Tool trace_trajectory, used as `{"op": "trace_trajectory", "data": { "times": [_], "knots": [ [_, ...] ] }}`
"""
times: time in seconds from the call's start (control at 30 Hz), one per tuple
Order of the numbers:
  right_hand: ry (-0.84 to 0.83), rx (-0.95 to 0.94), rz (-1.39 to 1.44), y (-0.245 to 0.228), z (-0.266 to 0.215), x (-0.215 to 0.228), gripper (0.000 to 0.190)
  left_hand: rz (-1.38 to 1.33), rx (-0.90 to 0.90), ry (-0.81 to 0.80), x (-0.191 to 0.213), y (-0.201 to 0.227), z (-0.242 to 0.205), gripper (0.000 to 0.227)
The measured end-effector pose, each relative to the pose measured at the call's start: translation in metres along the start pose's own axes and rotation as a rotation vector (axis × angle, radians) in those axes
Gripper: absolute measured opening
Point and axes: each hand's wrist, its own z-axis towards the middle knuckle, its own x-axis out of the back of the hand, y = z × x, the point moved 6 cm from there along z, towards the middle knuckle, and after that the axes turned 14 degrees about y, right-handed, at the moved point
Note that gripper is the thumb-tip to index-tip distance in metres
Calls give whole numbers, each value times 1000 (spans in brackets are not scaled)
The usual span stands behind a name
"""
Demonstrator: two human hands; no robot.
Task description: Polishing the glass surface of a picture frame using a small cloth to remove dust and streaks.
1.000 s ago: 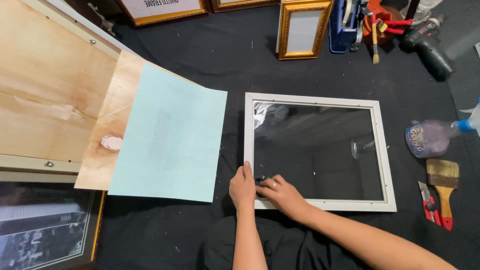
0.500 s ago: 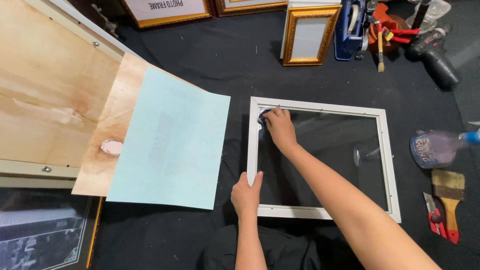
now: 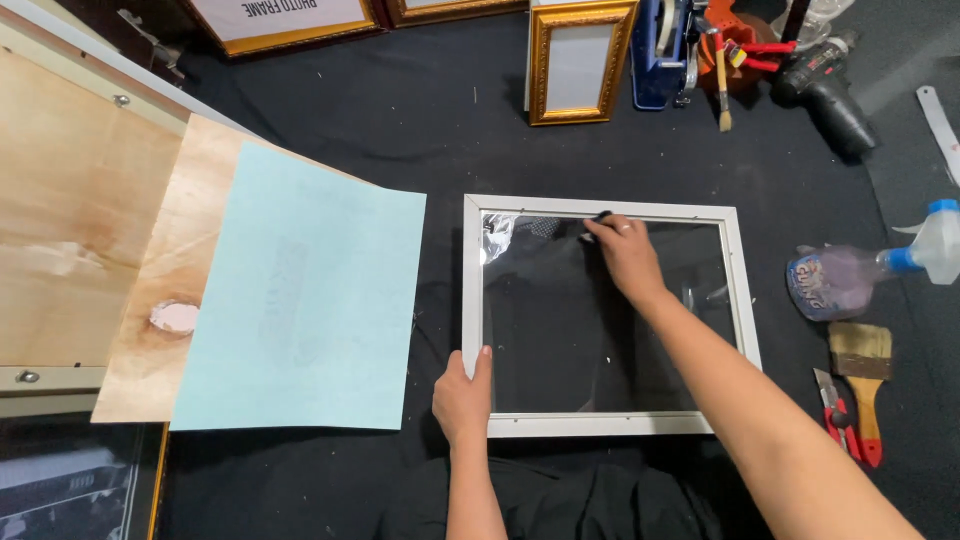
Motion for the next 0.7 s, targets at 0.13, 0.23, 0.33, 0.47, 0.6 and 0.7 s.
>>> {"op": "trace_trajectory", "data": {
  "times": [0.13, 0.23, 0.33, 0.47, 0.6, 0.7],
  "knots": [
    [51, -104, -213, 106, -45, 24, 32, -6, 4, 15, -3, -2, 0, 69],
    [77, -211, -359, 169, -76, 34, 33, -10, 0, 1, -1, 0, -2, 71],
    [16, -419, -305, 161, -80, 30, 36, -34, 5, 3, -3, -1, -2, 72],
    [72, -469, -301, 73, -69, 10, 30, -54, -4, 8, -5, -1, 0, 71],
    [39, -322, -76, -86, -45, 16, 35, -50, -8, 6, -7, -3, 1, 71],
    [-119, -133, 137, -182, -55, 24, 46, -50, -19, 28, -11, -10, 6, 68]
  ]
}}
